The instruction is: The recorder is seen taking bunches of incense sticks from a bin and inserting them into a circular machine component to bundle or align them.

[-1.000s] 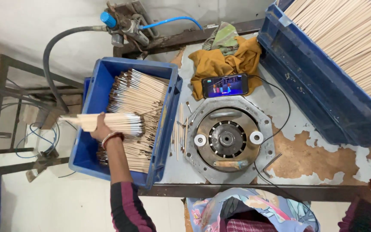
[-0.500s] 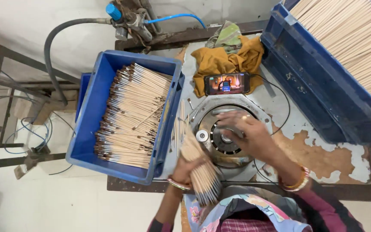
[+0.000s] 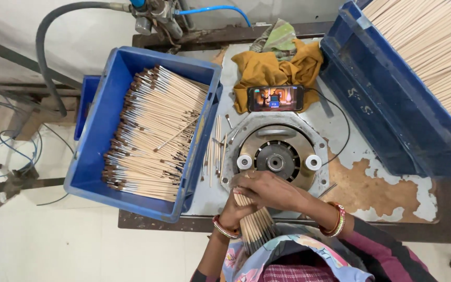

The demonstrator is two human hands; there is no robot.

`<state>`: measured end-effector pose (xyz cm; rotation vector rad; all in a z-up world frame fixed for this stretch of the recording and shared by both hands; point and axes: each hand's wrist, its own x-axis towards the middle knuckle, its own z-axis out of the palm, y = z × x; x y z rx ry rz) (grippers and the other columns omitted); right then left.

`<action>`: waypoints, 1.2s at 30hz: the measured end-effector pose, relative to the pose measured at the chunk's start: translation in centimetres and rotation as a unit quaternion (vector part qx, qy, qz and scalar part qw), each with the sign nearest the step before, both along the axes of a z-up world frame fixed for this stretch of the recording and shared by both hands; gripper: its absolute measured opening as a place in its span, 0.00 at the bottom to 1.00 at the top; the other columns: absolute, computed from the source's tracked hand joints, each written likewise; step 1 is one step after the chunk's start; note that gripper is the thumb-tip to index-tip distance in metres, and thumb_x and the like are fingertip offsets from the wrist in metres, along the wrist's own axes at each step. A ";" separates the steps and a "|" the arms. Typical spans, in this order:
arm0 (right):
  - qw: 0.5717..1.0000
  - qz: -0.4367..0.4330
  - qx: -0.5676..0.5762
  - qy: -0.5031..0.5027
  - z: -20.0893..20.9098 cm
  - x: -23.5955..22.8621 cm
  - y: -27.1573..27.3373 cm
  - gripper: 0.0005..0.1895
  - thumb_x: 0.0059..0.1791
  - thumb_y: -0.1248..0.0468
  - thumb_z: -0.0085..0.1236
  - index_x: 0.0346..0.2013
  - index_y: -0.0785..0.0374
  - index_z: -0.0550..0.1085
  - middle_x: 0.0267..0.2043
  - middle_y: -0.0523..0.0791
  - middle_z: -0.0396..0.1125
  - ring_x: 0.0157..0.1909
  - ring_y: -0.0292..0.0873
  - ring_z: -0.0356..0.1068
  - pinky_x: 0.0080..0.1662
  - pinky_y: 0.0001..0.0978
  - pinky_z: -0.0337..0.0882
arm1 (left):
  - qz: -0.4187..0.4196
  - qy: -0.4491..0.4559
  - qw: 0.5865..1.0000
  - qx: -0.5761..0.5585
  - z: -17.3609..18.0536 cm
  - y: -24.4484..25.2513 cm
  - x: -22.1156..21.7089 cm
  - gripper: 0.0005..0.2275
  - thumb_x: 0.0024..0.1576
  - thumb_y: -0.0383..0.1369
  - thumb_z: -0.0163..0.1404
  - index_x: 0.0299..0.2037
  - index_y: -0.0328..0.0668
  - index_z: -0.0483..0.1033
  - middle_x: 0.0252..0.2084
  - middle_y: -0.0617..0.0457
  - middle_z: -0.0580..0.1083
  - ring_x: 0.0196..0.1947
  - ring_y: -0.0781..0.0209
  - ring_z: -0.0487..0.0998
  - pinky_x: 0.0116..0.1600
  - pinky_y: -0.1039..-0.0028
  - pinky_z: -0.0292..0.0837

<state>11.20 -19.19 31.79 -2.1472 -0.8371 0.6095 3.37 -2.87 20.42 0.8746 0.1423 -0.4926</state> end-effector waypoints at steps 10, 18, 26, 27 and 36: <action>0.992 -0.107 0.042 0.051 -1.3 -1.6 -5.3 0.15 0.49 0.58 0.63 0.44 0.64 0.74 0.40 0.49 0.73 0.38 0.47 0.76 0.40 0.36 0.78 | 0.040 -0.063 0.989 0.126 3.0 0.3 -0.4 0.20 0.50 0.21 0.62 0.54 0.29 0.72 0.43 0.47 0.79 0.42 0.61 0.82 0.48 0.70 0.81; 0.909 -0.384 0.161 -0.021 1.9 -1.2 -12.0 0.10 0.61 0.64 0.44 0.43 0.67 0.72 0.38 0.47 0.77 0.41 0.39 0.81 0.43 0.31 0.79 | 0.157 0.124 0.979 0.034 2.6 3.3 1.2 0.13 0.51 0.26 0.63 0.43 0.30 0.75 0.34 0.40 0.79 0.31 0.49 0.84 0.36 0.61 0.83; 0.962 -0.218 -0.013 -0.167 -5.8 0.5 -7.9 0.10 0.47 0.70 0.55 0.43 0.66 0.73 0.36 0.54 0.73 0.34 0.59 0.73 0.35 0.47 0.71 | 0.086 0.105 0.990 0.041 0.3 2.6 -1.2 0.15 0.51 0.21 0.60 0.47 0.32 0.73 0.38 0.46 0.79 0.35 0.52 0.84 0.39 0.64 0.83; 0.961 -0.219 -0.013 -0.168 -6.2 0.8 -8.0 0.10 0.47 0.70 0.55 0.43 0.66 0.73 0.36 0.54 0.73 0.34 0.59 0.73 0.35 0.47 0.71 | 0.085 0.103 0.990 0.041 -0.2 2.4 -1.2 0.15 0.51 0.21 0.60 0.47 0.32 0.73 0.38 0.46 0.79 0.35 0.52 0.84 0.39 0.64 0.83; 0.960 -0.242 0.050 -0.134 -5.9 -1.3 -7.5 0.06 0.55 0.65 0.51 0.43 0.64 0.74 0.39 0.54 0.72 0.41 0.60 0.72 0.40 0.48 0.71 | 0.070 0.083 0.990 0.092 1.6 0.9 -0.2 0.19 0.47 0.20 0.62 0.48 0.35 0.71 0.35 0.48 0.78 0.33 0.55 0.84 0.39 0.65 0.83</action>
